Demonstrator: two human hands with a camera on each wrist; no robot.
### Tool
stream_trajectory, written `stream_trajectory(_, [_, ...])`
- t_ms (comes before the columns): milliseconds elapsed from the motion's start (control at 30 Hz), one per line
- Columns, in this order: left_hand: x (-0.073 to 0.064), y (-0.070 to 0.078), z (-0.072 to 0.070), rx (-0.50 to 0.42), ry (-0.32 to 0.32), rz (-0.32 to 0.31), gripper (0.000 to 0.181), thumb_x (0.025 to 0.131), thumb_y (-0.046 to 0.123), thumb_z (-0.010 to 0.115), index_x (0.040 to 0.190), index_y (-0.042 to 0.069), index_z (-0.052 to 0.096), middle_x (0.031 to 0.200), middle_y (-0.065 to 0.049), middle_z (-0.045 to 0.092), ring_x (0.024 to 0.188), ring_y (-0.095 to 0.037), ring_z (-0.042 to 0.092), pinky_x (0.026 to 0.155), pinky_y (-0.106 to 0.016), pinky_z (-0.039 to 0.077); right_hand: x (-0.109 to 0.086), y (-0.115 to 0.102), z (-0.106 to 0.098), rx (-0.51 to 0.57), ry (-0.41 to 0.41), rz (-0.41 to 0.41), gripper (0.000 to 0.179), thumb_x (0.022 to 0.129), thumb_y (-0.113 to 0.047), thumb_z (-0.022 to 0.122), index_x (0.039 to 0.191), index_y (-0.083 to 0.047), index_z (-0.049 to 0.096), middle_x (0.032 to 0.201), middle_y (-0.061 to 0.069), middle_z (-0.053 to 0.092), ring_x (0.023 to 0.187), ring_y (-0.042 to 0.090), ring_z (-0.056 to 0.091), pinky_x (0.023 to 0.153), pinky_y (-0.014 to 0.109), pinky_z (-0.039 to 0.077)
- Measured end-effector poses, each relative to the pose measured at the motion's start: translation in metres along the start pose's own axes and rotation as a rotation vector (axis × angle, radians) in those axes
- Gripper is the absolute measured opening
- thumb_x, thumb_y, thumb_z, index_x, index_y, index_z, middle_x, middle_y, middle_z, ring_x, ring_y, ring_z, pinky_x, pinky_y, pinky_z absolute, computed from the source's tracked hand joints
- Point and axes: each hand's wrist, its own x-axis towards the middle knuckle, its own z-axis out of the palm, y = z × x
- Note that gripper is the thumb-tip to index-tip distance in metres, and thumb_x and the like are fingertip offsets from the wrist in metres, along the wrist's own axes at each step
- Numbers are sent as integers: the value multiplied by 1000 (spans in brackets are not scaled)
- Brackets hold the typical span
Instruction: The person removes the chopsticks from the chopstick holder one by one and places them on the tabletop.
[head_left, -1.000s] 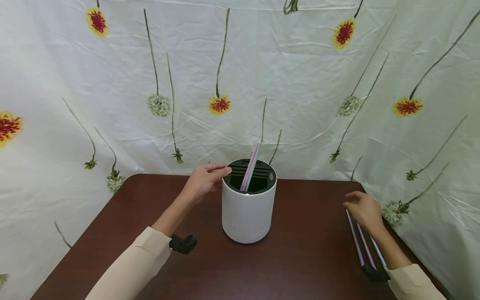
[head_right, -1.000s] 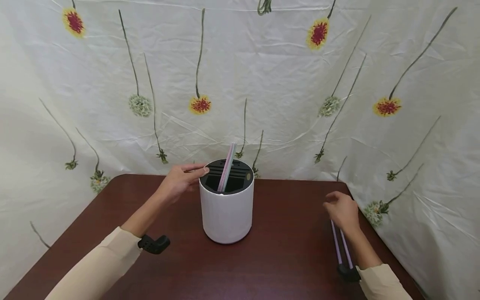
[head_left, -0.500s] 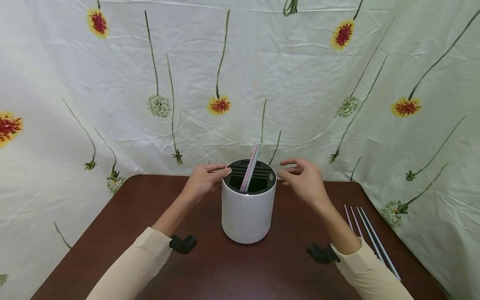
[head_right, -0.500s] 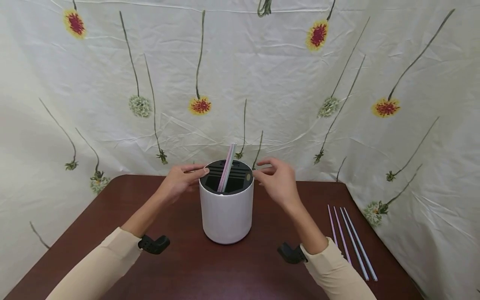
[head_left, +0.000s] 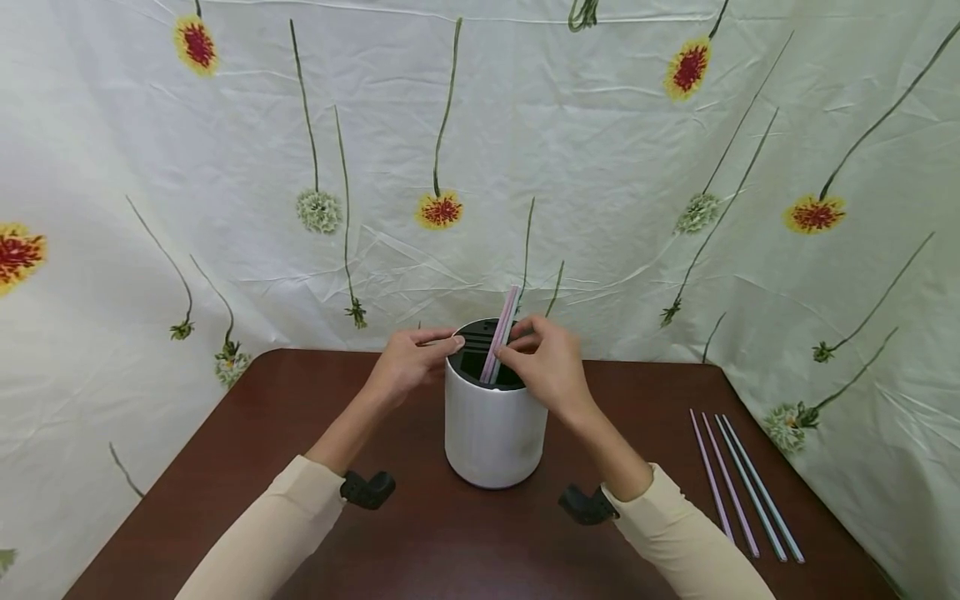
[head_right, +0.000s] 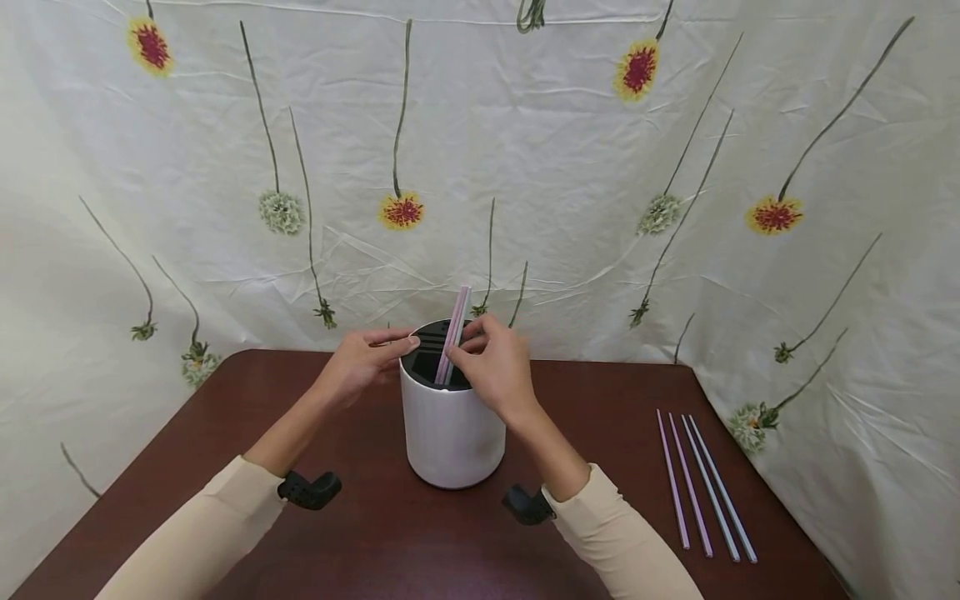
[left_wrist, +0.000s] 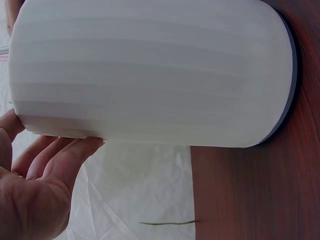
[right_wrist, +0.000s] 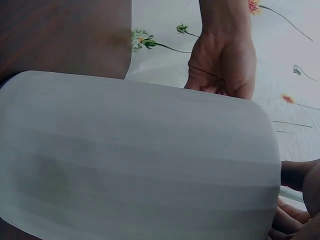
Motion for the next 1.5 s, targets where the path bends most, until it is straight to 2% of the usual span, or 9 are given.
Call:
stream_trajectory(433, [-1,0,1,-3,-2,-7,50,95,34,74,138,9,65,139,-16,63,116,-27,69,104,-50,52,4,-7,-17,163,96,4,18,91,-14,75,106,-9,67,95,11,78,84,23,75,74,35,60])
stream_trajectory(567, [-2,0,0,-2,-5,-7,50,95,34,74,138,10,65,140,-15,62,117,-28,68,105,-51,50,11,-19,-38,294,204,-41,18,89,-9,75,104,-3,66,92,16,77,72,19,74,73,31,61])
stream_trajectory(700, [-2,0,1,3,-9,-2,51,95,35,74,138,10,65,141,-16,62,119,-30,67,106,-53,49,18,-31,-66,403,326,-124,16,88,-2,74,100,2,65,82,8,76,66,20,74,72,32,63])
stream_trajectory(800, [-2,1,1,8,-6,-4,51,95,35,73,138,11,65,141,-15,61,120,-31,67,106,-52,49,21,-34,-91,436,396,-169,12,88,-1,73,97,1,66,76,-1,74,67,21,74,71,32,63])
stream_trajectory(967, [-3,1,0,14,1,-11,50,95,36,73,138,11,65,141,-15,62,118,-29,68,105,-51,50,19,-25,-129,476,458,-166,10,88,0,74,96,-1,68,77,3,74,63,18,73,67,29,62])
stream_trajectory(1067, [-2,1,0,16,0,-13,50,95,36,73,138,11,65,141,-15,61,118,-28,68,105,-50,51,14,-9,-147,430,491,-130,12,87,1,74,98,0,68,76,1,74,60,15,73,63,27,62])
stream_trajectory(1267, [-1,1,0,37,7,-11,51,94,38,74,137,11,65,141,-15,62,113,-25,70,102,-47,54,-4,40,-173,111,530,30,13,93,-10,72,106,-8,69,81,-16,71,59,2,70,61,18,59])
stream_trajectory(1400, [-1,1,0,47,7,-11,51,94,38,74,137,12,66,140,-15,62,111,-24,71,101,-47,54,-18,77,-182,-5,515,130,21,94,-12,70,114,-5,70,75,-28,65,56,-2,67,55,16,56])
stream_trajectory(1500, [-1,2,0,39,3,-13,51,94,38,74,137,12,66,140,-14,62,111,-24,71,102,-47,54,-30,102,-187,-71,470,185,31,94,-11,68,124,-2,68,74,-17,71,52,-2,65,51,17,55])
